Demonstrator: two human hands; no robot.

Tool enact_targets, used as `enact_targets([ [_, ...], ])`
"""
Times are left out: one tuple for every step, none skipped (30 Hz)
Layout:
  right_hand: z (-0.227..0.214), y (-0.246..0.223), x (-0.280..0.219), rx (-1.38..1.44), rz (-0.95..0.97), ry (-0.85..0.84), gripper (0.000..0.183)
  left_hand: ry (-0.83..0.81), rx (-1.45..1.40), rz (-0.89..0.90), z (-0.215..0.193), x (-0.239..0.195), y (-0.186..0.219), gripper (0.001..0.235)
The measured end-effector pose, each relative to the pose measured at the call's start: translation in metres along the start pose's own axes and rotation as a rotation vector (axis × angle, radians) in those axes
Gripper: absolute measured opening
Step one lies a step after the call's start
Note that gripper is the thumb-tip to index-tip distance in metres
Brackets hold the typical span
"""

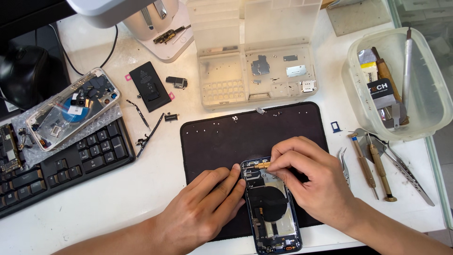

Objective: The person uses tweezers and a screwdriver to remove screws and small components from the internal chassis of a disassembled smartphone. They place removed parts into a compartmentalized parts tray and continue to unscrew and extract additional components from the device.

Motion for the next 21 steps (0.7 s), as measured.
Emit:
enact_targets([
  [0.001, 0.004, 0.0, 0.02, 0.045, -0.015, 0.011, -0.001, -0.003, 0.001, 0.0, 0.0, 0.0, 0.036],
  [0.002, 0.008, 0.0, 0.04, 0.089, -0.029, 0.011, 0.003, -0.008, -0.005, 0.0, 0.0, -0.001, 0.036],
  [0.003, 0.011, 0.0, 0.059, 0.136, -0.042, 0.012, 0.006, -0.015, -0.008, 0.0, 0.0, -0.001, 0.036],
  [0.003, 0.013, -0.001, 0.08, 0.154, -0.027, 0.013, 0.009, -0.021, -0.011, 0.0, 0.0, -0.002, 0.036],
  [0.003, 0.014, -0.001, 0.101, 0.169, -0.016, 0.014, 0.011, -0.022, -0.016, 0.001, 0.0, -0.002, 0.035],
  [0.003, 0.014, -0.001, 0.121, 0.185, -0.005, 0.015, 0.012, -0.023, -0.02, 0.002, 0.001, -0.002, 0.034],
  [0.003, 0.012, -0.001, 0.116, 0.178, -0.001, 0.016, 0.014, -0.022, -0.027, 0.002, 0.0, -0.003, 0.033],
  [0.003, 0.01, 0.0, 0.11, 0.171, 0.004, 0.018, 0.019, -0.015, -0.022, 0.001, 0.0, -0.002, 0.033],
  [0.003, 0.009, 0.0, 0.105, 0.164, 0.01, 0.019, 0.023, -0.008, -0.016, 0.0, -0.001, -0.002, 0.033],
  [0.002, 0.006, 0.0, 0.075, 0.148, 0.001, 0.023, 0.027, 0.0, -0.009, 0.0, -0.001, -0.002, 0.033],
  [0.001, 0.003, 0.001, 0.047, 0.131, -0.007, 0.027, 0.025, -0.004, -0.007, -0.001, -0.001, -0.002, 0.033],
  [0.001, 0.001, 0.001, 0.018, 0.115, -0.014, 0.031, 0.023, -0.007, -0.005, -0.001, 0.0, -0.002, 0.034],
  [0.0, 0.002, 0.001, 0.031, 0.128, -0.022, 0.033, 0.022, -0.012, -0.003, -0.001, 0.0, -0.002, 0.034],
  [0.0, 0.002, 0.001, 0.044, 0.141, -0.03, 0.035, 0.02, -0.009, -0.004, -0.002, 0.0, -0.002, 0.034],
  [0.0, 0.004, 0.0, 0.056, 0.158, -0.037, 0.038, 0.018, -0.008, -0.003, -0.002, 0.0, -0.002, 0.034],
  [0.001, 0.005, 0.0, 0.049, 0.184, -0.015, 0.035, 0.016, -0.007, -0.002, -0.002, 0.0, -0.002, 0.034],
  [0.003, 0.006, 0.0, 0.042, 0.208, 0.004, 0.032, 0.018, -0.004, 0.0, -0.002, 0.0, -0.002, 0.034],
  [0.004, 0.006, 0.0, 0.036, 0.232, 0.023, 0.029, 0.021, 0.0, 0.001, -0.002, -0.001, -0.002, 0.035],
  [0.004, 0.004, 0.0, 0.02, 0.212, 0.018, 0.032, 0.021, 0.002, 0.005, -0.002, 0.0, -0.002, 0.035],
  [0.003, 0.002, -0.001, 0.005, 0.193, 0.014, 0.034, 0.02, 0.003, 0.006, -0.002, 0.0, -0.001, 0.035],
  [0.003, 0.0, -0.002, -0.011, 0.171, 0.01, 0.037, 0.019, 0.005, 0.006, -0.002, 0.0, -0.001, 0.035],
])
Point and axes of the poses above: each hand's wrist, its own x-axis towards the middle knuckle, its own z-axis out of the palm, y = z × x, the point moved 7 cm from there along x, towards the middle knuckle, and after that the axes turned 12 degrees about -y, right-handed, at the moved point
